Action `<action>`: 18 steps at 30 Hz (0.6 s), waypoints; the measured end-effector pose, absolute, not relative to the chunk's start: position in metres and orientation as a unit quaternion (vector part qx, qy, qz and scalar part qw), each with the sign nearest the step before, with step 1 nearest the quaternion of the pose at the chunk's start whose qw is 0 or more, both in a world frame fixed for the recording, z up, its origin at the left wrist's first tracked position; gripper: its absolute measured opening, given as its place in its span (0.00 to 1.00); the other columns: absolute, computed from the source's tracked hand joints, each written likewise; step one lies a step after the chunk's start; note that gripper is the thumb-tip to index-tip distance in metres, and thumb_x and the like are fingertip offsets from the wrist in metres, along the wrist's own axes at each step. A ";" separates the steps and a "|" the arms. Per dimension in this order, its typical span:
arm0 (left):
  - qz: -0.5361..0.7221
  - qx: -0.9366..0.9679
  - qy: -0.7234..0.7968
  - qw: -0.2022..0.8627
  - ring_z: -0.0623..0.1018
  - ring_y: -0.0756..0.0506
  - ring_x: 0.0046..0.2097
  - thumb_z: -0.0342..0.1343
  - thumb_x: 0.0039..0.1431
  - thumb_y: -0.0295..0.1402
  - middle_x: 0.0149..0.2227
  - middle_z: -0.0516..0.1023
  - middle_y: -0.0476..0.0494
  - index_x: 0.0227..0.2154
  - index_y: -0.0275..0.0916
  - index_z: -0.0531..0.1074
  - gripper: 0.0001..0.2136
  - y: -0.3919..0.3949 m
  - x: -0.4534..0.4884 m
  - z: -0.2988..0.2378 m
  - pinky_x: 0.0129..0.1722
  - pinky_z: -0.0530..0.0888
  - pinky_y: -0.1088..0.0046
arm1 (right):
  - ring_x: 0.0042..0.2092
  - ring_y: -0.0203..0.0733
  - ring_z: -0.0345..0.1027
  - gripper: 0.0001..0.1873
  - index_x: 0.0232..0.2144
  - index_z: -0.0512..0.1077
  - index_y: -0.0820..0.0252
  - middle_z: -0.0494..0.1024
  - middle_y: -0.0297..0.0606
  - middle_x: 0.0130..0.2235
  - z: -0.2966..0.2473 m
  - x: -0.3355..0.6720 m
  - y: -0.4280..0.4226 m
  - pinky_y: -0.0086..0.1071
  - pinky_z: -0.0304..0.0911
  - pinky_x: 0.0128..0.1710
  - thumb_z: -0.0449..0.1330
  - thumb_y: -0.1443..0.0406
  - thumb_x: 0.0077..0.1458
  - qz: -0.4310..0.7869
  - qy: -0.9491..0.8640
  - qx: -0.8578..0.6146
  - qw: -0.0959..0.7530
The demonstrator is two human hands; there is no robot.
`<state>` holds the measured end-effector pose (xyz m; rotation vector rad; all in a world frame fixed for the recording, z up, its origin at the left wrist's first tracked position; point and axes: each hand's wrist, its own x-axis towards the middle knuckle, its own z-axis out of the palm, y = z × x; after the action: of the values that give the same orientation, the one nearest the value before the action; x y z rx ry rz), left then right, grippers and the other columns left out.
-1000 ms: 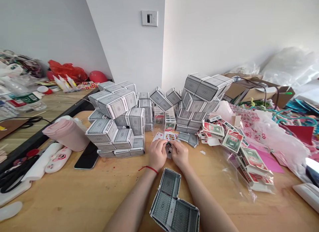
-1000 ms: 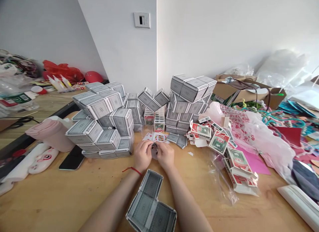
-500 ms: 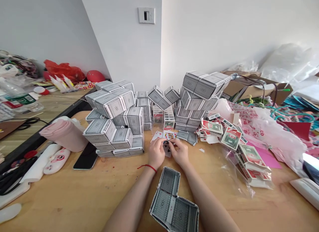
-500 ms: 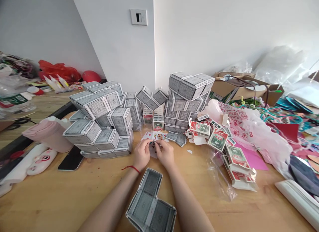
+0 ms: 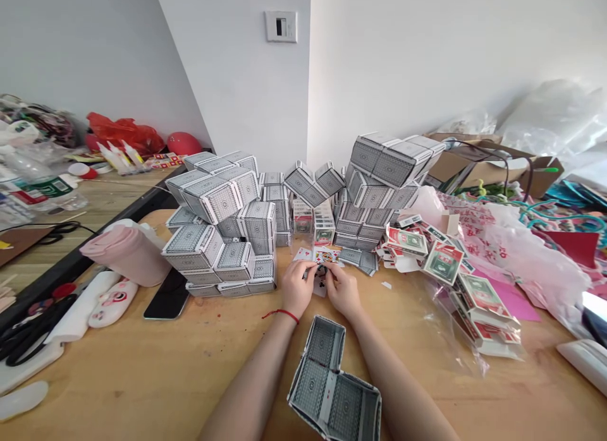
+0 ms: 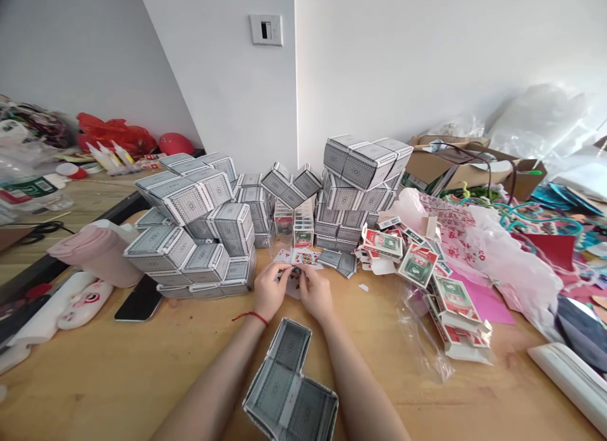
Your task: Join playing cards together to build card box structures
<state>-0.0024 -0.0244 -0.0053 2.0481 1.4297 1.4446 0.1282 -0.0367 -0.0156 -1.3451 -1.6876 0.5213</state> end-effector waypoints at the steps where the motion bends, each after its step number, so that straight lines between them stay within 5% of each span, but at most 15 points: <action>1: 0.497 0.703 0.493 0.127 0.74 0.48 0.36 0.48 0.55 0.31 0.32 0.75 0.45 0.30 0.39 0.71 0.06 -0.024 -0.003 -0.006 0.38 0.70 0.70 | 0.31 0.40 0.70 0.16 0.42 0.68 0.54 0.76 0.36 0.33 -0.016 0.128 -0.037 0.31 0.64 0.32 0.46 0.66 0.52 0.209 -0.685 -0.543 0.439; 9: 0.489 0.708 0.497 0.113 0.74 0.47 0.40 0.43 0.51 0.19 0.36 0.75 0.45 0.36 0.39 0.70 0.15 -0.022 -0.005 -0.014 0.40 0.71 0.68 | 0.38 0.41 0.70 0.20 0.45 0.65 0.55 0.75 0.37 0.39 -0.015 0.129 -0.039 0.33 0.65 0.37 0.45 0.70 0.50 0.233 -0.700 -0.522 0.427; 18: 0.488 0.695 0.507 0.152 0.74 0.47 0.41 0.42 0.50 0.17 0.37 0.75 0.45 0.37 0.40 0.70 0.17 -0.023 -0.010 -0.012 0.41 0.71 0.69 | 0.36 0.40 0.71 0.19 0.46 0.63 0.54 0.75 0.39 0.40 -0.016 0.131 -0.037 0.34 0.65 0.38 0.47 0.67 0.52 0.244 -0.680 -0.524 0.451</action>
<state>-0.0098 -0.0226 -0.0124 1.9938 1.4540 1.4001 0.1311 -0.0375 -0.0159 -1.2958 -1.6814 0.6029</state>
